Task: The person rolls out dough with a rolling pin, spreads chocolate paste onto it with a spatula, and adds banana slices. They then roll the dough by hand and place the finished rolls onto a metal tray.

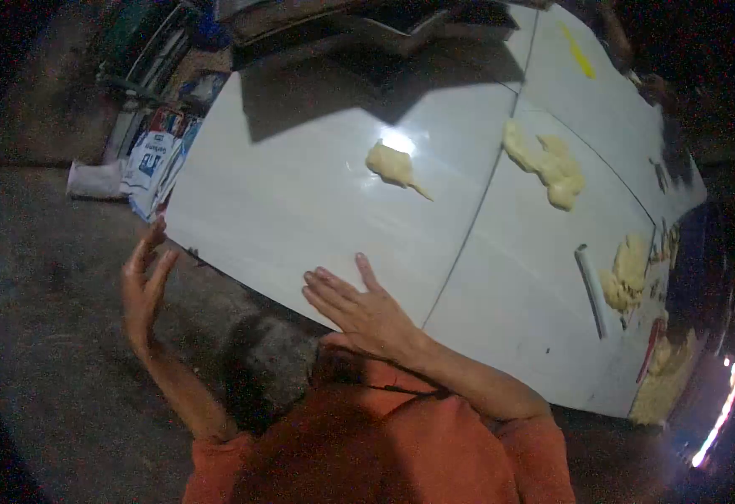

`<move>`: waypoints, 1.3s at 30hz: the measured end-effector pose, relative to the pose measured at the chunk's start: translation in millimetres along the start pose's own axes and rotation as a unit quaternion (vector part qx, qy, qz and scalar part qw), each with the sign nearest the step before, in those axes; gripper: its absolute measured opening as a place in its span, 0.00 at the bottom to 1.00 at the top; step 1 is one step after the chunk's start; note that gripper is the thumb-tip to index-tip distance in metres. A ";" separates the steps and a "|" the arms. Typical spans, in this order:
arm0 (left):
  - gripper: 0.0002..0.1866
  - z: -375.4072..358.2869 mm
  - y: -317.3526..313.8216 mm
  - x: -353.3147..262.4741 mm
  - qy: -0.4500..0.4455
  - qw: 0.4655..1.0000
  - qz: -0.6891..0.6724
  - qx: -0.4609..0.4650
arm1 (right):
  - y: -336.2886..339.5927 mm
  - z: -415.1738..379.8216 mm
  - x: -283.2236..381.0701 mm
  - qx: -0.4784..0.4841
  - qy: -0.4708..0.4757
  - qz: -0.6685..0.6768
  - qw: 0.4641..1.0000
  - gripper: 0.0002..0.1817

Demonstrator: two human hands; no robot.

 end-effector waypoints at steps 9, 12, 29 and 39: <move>0.27 -105.9 -116.5 -29.5 0.008 0.992 -0.026 0.124 | 69.3 -252.7 -10.9 -0.138 -0.366 -0.057 0.919 0.35; 0.28 -103.3 -164.8 -68.7 -0.065 0.988 -0.057 0.126 | 95.1 -347.9 -9.8 -0.306 -0.458 -0.070 0.832 0.21; 0.19 -22.2 -266.3 -223.2 -0.109 0.968 -0.097 0.206 | 67.1 -327.0 -39.6 -0.496 -0.503 0.298 0.642 0.16; 0.30 -157.1 -357.7 -245.2 0.067 0.814 -0.263 0.514 | 96.1 -263.5 -78.5 -0.494 -0.364 0.441 0.655 0.22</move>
Point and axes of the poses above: each hand's wrist, its own z-axis towards the middle knuckle, its own y-axis out of the back of the hand, x = y × z, the point moved 8 cm from there along z, towards the middle knuckle, and after that the axes turned 14 degrees about y, right-handed, at the moved point
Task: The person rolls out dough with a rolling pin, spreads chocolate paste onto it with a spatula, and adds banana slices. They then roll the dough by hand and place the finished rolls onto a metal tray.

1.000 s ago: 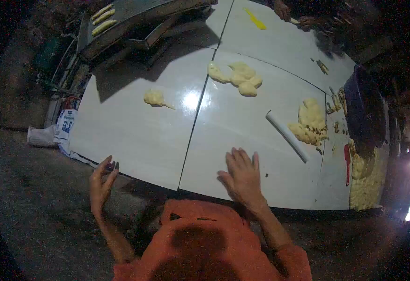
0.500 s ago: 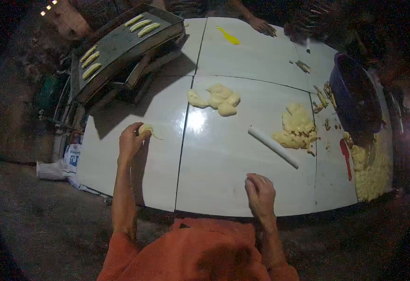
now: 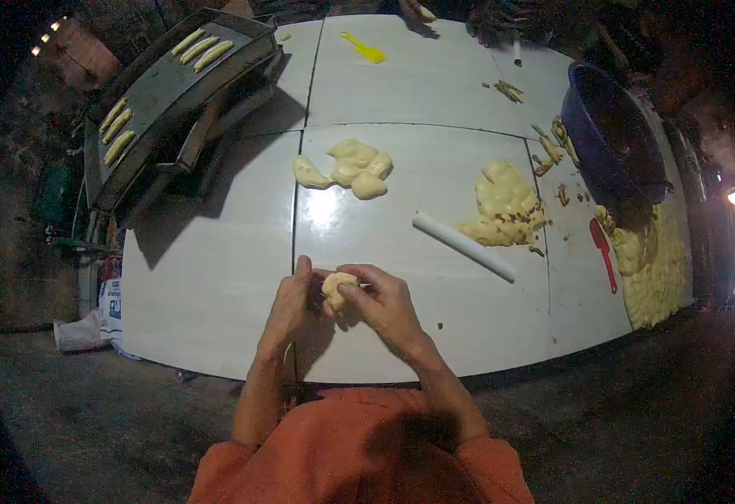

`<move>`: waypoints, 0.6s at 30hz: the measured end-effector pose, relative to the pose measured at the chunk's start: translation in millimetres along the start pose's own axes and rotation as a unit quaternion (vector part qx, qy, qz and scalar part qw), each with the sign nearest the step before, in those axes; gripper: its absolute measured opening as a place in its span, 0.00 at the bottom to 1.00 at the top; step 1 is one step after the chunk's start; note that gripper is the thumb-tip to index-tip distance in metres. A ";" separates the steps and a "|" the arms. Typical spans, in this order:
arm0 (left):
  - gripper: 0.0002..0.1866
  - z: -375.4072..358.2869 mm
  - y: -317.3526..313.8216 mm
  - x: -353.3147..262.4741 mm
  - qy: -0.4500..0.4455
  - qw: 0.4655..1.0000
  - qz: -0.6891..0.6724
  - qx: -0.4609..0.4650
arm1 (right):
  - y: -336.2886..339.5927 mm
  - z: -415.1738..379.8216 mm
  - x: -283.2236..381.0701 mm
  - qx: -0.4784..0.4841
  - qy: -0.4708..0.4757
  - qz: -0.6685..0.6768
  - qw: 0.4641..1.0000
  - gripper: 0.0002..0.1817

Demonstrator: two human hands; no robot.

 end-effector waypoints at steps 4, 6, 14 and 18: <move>0.26 -7.2 -19.6 2.3 -0.066 0.994 0.077 -0.031 | 30.5 -12.7 -13.7 -0.088 -0.056 0.101 0.989 0.17; 0.26 -18.0 -37.1 -14.3 -0.209 0.955 0.202 -0.061 | 33.8 -16.0 -3.3 -0.103 -0.052 0.135 0.984 0.17; 0.21 -17.6 -59.8 -2.0 -0.015 0.997 0.071 -0.032 | 55.2 -23.9 32.0 -0.047 0.142 -0.242 0.959 0.27; 0.17 -6.1 -63.3 24.6 -0.026 1.000 -0.002 -0.011 | 48.3 -24.4 23.0 0.097 0.023 -0.084 0.991 0.23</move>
Point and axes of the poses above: each hand's wrist, its own z-axis towards the middle knuckle, its own y-axis out of the back of the hand, x = y × z, the point moved 8 cm from there along z, towards the middle knuckle, and after that the axes turned 14 degrees about y, right-handed, at the moved point
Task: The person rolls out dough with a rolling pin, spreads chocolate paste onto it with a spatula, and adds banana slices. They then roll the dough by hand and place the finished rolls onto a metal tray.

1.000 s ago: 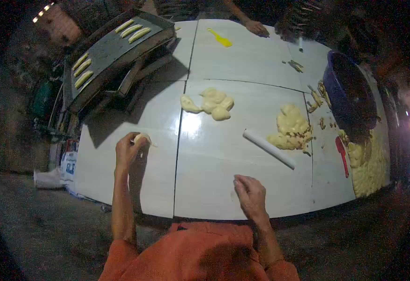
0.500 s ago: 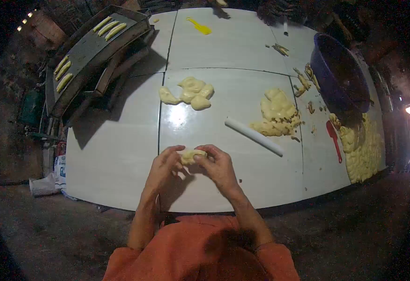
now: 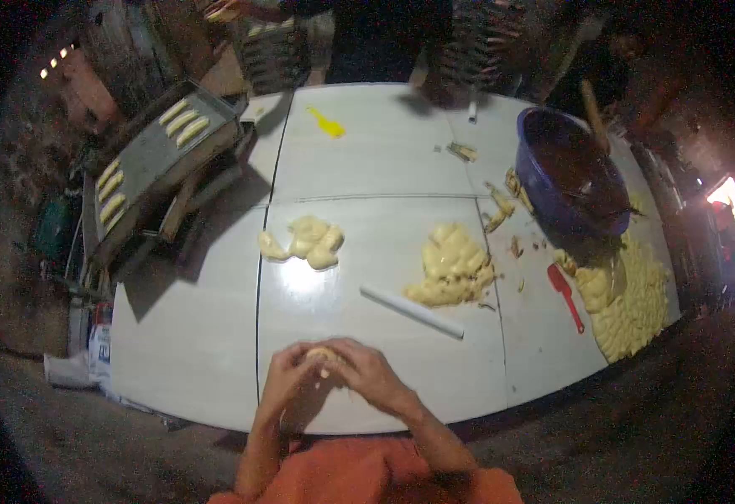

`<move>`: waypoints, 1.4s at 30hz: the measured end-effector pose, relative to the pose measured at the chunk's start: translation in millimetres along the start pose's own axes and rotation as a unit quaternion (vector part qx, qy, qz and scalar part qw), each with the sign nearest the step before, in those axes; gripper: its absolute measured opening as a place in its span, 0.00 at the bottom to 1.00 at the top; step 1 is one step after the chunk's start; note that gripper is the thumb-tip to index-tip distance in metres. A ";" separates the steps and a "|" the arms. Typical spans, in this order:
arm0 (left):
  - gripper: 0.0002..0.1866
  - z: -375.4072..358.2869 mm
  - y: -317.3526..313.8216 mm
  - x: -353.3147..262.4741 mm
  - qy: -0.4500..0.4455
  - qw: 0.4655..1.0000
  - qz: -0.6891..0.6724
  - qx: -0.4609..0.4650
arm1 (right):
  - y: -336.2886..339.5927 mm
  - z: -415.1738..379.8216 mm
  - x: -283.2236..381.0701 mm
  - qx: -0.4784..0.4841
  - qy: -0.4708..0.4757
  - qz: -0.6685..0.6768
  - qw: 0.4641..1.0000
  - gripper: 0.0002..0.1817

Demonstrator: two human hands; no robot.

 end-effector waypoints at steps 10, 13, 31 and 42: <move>0.14 -3.7 11.1 29.2 0.054 0.992 -0.098 -0.050 | -6.3 -4.1 -27.9 0.027 -0.035 -0.225 0.973 0.22; 0.17 -8.3 13.1 37.1 0.064 0.994 -0.073 -0.043 | -5.2 -5.0 -21.4 0.040 -0.035 -0.254 0.966 0.20; 0.38 -46.4 -28.6 45.8 -0.236 0.723 0.626 -0.174 | -30.6 -48.7 -38.1 0.177 0.153 -0.480 0.846 0.45; 0.43 -56.1 -22.2 63.0 -0.251 0.727 0.622 -0.147 | -14.6 -65.6 -33.8 0.192 0.126 -0.497 0.837 0.46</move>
Point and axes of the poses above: each hand's wrist, its own z-axis towards the middle knuckle, its own y-axis out of the back of the hand, x = y × z, the point moved 8 cm from there along z, towards the middle knuckle, and after that the axes turned 14 degrees about y, right-handed, at the moved point
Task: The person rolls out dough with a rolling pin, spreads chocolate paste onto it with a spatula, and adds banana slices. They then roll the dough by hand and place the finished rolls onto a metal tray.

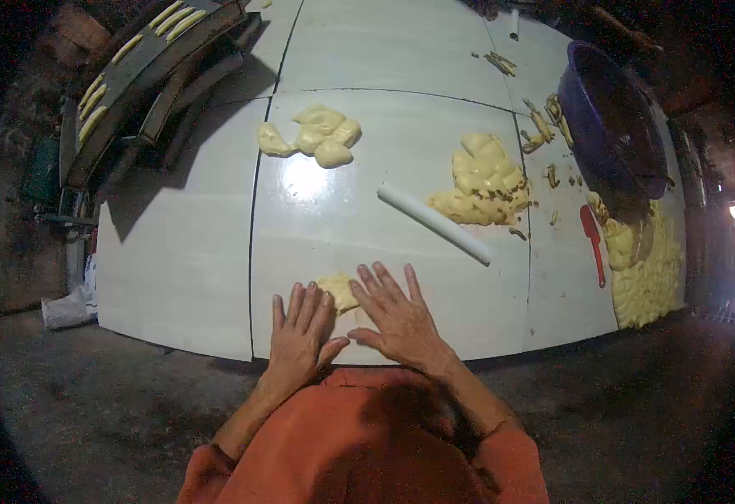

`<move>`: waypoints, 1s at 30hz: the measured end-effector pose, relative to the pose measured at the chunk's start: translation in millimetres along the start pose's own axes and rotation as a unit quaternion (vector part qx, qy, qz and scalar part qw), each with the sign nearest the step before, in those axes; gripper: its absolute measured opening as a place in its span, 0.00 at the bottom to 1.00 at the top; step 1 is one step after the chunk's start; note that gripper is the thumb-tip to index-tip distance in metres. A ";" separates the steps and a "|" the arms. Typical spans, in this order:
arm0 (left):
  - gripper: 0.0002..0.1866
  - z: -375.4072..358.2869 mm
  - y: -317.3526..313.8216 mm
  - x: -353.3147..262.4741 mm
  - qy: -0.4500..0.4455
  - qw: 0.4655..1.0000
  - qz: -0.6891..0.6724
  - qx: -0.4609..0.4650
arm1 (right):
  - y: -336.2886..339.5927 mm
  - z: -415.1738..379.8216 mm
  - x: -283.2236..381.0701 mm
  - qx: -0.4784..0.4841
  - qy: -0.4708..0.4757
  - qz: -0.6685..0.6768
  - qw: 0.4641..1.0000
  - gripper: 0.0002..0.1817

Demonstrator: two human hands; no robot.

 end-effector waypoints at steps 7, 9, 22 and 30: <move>0.40 -2.2 6.7 -14.7 -0.008 1.000 0.018 0.017 | 17.4 -0.4 -11.3 -0.031 0.049 0.040 0.998 0.32; 0.40 -7.0 11.2 -15.5 -0.023 0.998 -0.032 -0.043 | 56.1 -21.0 -52.5 -0.250 -0.078 0.010 0.965 0.27; 0.44 -24.6 26.6 1.7 -0.020 0.985 -0.092 -0.145 | 69.1 -35.2 -62.2 -0.261 -0.058 -0.043 0.963 0.22; 0.33 29.6 21.3 22.1 0.124 0.990 0.007 -0.072 | 30.4 18.2 -29.2 -0.068 -0.065 -0.051 0.994 0.28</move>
Point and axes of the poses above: each hand's wrist, its own z-axis towards the middle knuckle, its own y-axis out of the back of the hand, x = y × z, the point moved 8 cm from there along z, towards the middle knuckle, and after that the axes turned 14 degrees about y, right-handed, at the moved point
